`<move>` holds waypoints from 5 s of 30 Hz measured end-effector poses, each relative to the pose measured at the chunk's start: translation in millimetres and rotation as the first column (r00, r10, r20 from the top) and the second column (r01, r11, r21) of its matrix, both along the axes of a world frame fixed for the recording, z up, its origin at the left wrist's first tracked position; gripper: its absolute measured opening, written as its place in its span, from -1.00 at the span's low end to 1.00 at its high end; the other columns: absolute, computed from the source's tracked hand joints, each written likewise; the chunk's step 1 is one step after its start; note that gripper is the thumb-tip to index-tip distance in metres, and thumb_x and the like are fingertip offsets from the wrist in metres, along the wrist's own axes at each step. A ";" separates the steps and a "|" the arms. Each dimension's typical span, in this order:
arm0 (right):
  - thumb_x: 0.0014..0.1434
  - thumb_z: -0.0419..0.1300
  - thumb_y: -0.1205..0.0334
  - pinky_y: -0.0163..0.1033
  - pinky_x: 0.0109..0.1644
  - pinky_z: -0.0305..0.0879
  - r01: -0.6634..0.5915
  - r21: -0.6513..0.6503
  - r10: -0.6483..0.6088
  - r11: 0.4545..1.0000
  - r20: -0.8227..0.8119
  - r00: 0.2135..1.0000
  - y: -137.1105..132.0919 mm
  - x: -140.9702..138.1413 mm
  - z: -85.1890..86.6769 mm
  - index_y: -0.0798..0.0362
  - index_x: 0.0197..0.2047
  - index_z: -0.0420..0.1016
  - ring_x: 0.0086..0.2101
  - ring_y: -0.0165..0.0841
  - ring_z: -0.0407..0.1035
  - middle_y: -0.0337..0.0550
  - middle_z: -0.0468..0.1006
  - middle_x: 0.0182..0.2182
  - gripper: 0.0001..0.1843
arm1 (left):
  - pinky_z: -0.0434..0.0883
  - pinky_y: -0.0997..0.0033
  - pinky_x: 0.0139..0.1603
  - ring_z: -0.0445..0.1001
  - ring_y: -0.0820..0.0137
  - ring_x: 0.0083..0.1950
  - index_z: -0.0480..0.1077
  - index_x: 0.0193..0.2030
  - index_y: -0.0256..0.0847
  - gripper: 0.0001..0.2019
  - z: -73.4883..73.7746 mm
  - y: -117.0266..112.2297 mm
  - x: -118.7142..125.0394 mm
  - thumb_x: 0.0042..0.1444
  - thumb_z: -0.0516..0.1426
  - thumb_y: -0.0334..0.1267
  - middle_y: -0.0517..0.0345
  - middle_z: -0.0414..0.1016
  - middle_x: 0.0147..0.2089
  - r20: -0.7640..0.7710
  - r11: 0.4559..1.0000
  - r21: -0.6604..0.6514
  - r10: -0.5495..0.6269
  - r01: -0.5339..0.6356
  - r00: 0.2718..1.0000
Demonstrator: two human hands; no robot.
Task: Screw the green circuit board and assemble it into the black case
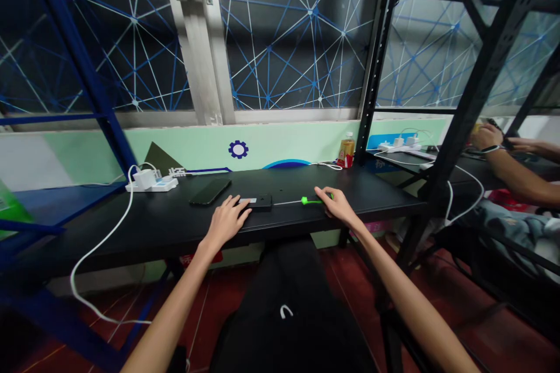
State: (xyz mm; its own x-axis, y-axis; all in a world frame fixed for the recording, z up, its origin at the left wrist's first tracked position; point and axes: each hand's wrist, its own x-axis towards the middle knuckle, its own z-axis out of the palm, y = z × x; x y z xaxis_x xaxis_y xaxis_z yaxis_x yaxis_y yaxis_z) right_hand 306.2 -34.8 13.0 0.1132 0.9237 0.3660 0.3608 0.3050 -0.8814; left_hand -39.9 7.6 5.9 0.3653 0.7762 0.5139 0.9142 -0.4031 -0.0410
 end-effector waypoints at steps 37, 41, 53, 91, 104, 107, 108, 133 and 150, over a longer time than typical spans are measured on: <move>0.14 0.14 -0.35 -0.41 -0.75 0.16 -0.012 -0.034 0.009 0.999 -0.073 0.997 -0.4 -5.2 2.3 0.02 -0.43 0.21 -0.78 -0.44 0.29 -0.36 0.32 -0.75 -0.44 | 0.39 0.02 0.18 0.27 -0.02 0.35 0.43 0.22 -0.12 -0.60 1.4 -1.8 1.5 0.35 0.00 -0.10 -0.12 0.38 0.29 -0.036 1.000 0.002 0.008 -0.008 0.999; 0.04 0.32 -0.21 -0.35 -0.69 0.32 -0.289 -0.091 0.274 0.953 -0.148 0.950 -9.2 2.0 13.0 -0.04 -0.14 0.20 -0.70 -0.40 0.38 -0.45 0.40 -0.62 -0.44 | 0.39 0.03 0.18 0.26 -0.01 0.36 0.43 0.23 -0.11 -0.60 0.3 -0.6 0.6 0.35 0.00 -0.08 -0.11 0.38 0.29 -0.047 1.000 0.013 0.014 -0.014 0.999; 0.13 0.25 -0.20 -0.44 -0.73 0.13 -0.319 -0.104 0.314 0.942 -0.067 0.947 -10.0 5.4 13.3 -0.02 -0.18 0.22 -0.77 -0.49 0.19 -0.54 0.23 -0.75 -0.53 | 0.39 0.04 0.19 0.26 0.00 0.36 0.42 0.24 -0.12 -0.59 0.9 -1.0 0.8 0.35 0.00 -0.09 -0.12 0.37 0.30 -0.052 0.999 0.017 0.030 -0.030 0.998; 0.02 0.34 -0.19 -0.40 -0.64 0.28 -0.229 -0.025 0.222 0.973 -0.177 0.959 3.8 -3.4 0.0 0.02 -0.15 0.28 -0.58 -0.37 0.47 -0.33 0.48 -0.56 -0.45 | 0.39 0.03 0.17 0.26 -0.01 0.36 0.42 0.23 -0.14 -0.58 1.0 -2.4 1.2 0.35 -0.02 -0.07 -0.13 0.37 0.29 -0.037 0.999 0.015 0.046 -0.045 0.998; -0.02 0.39 -0.15 -0.35 -0.66 0.34 -0.242 -0.100 0.215 0.965 -0.223 0.951 -1.8 -6.8 1.6 -0.03 -0.08 0.19 -0.61 -0.30 0.49 -0.38 0.46 -0.60 -0.38 | 0.37 0.01 0.20 0.23 0.00 0.37 0.42 0.21 -0.11 -0.59 0.7 -4.7 2.0 0.34 -0.01 -0.06 -0.10 0.38 0.29 -0.002 0.999 -0.003 0.046 -0.046 0.999; -0.06 0.41 -0.14 -0.34 -0.66 0.33 -0.234 -0.092 0.207 0.968 -0.237 0.949 -1.4 -6.3 0.9 -0.02 -0.14 0.19 -0.64 -0.32 0.46 -0.37 0.47 -0.62 -0.38 | 0.37 0.04 0.20 0.23 0.01 0.38 0.40 0.23 -0.12 -0.58 1.3 -5.7 2.2 0.35 -0.02 -0.06 -0.11 0.37 0.30 -0.018 0.999 -0.006 0.053 -0.053 0.998; -0.06 0.41 -0.16 -0.36 -0.67 0.31 -0.199 -0.081 0.175 0.977 -0.232 0.957 0.0 -7.1 -0.5 0.00 -0.20 0.21 -0.65 -0.34 0.45 -0.33 0.49 -0.61 -0.41 | 0.37 0.04 0.20 0.23 0.00 0.38 0.40 0.23 -0.14 -0.58 1.3 -5.9 2.2 0.35 -0.01 -0.06 -0.12 0.37 0.30 -0.017 0.999 -0.008 0.051 -0.051 0.999; 0.02 0.35 -0.18 -0.29 -0.61 0.37 -0.263 0.018 0.262 0.965 -0.169 0.950 -5.7 -7.5 3.3 -0.03 -0.17 0.18 -0.67 -0.33 0.42 -0.37 0.48 -0.64 -0.44 | 0.38 0.02 0.19 0.22 0.00 0.38 0.40 0.23 -0.14 -0.58 1.2 -5.7 1.0 0.35 -0.02 -0.06 -0.12 0.36 0.30 -0.014 0.999 -0.010 0.053 -0.053 0.998; 0.14 0.19 -0.28 -0.33 -0.61 0.30 -0.026 0.028 0.023 0.999 0.084 0.996 -5.3 -12.5 16.7 0.03 -0.38 0.31 -0.67 -0.35 0.42 -0.27 0.41 -0.69 -0.50 | 0.38 0.01 0.18 0.22 -0.03 0.38 0.40 0.23 -0.15 -0.59 1.0 -5.0 1.9 0.35 0.00 -0.07 -0.14 0.35 0.32 -0.010 0.998 -0.013 0.054 -0.054 0.998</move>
State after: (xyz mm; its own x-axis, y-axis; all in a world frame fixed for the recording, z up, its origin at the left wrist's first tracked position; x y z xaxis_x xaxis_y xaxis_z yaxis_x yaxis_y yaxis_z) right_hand 293.7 -40.1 29.7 0.0583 0.9145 0.4002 0.4250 0.3400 -0.8389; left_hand -38.1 2.6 7.0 0.3274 0.8020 0.4996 0.9344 -0.3534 -0.0452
